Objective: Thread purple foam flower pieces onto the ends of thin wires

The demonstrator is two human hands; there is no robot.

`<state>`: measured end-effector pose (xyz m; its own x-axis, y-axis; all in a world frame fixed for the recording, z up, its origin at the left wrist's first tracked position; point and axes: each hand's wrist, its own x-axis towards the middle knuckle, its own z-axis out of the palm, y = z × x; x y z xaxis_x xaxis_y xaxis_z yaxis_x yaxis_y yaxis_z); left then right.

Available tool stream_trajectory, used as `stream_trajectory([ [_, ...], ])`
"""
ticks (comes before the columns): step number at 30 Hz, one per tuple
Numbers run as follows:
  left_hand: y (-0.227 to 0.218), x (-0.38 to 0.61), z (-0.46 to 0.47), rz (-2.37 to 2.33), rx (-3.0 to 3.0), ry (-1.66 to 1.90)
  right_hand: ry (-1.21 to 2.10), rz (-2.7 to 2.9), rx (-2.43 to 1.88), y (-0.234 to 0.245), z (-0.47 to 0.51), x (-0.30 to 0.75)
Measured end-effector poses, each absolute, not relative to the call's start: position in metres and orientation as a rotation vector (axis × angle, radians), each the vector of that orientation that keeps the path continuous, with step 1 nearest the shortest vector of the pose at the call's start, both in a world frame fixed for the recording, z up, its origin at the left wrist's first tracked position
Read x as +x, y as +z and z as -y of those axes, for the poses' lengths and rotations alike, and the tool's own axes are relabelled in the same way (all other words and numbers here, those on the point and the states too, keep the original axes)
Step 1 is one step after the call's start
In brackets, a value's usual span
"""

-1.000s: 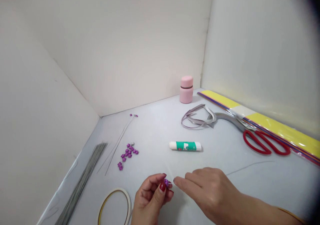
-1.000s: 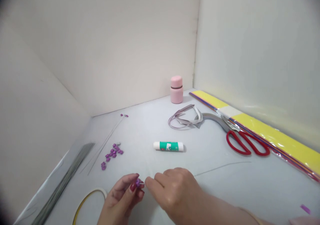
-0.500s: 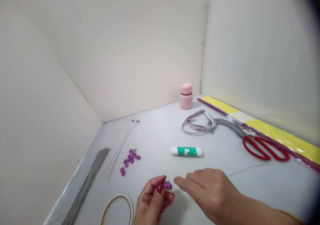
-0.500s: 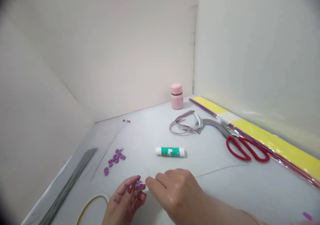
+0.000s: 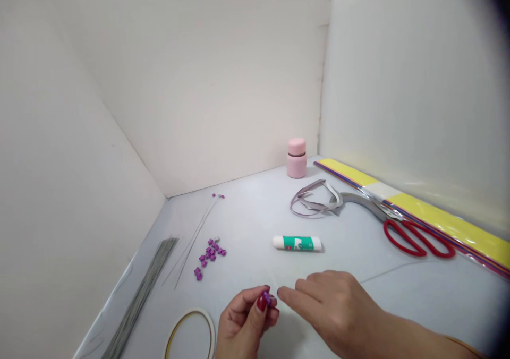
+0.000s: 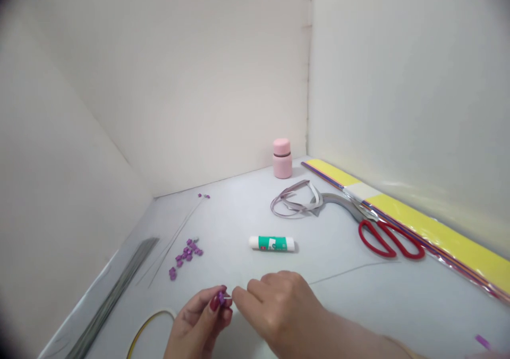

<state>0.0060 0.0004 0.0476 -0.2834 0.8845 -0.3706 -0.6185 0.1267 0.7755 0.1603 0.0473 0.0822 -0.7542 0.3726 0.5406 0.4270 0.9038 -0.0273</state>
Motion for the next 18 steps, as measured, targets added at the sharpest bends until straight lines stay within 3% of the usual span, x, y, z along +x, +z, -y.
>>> stream_trajectory([
  [18,0.0392,0.0012,0.0027,-1.212,0.52,1.467,0.04,2.68,-0.669,0.0875,-0.0494,0.1603],
])
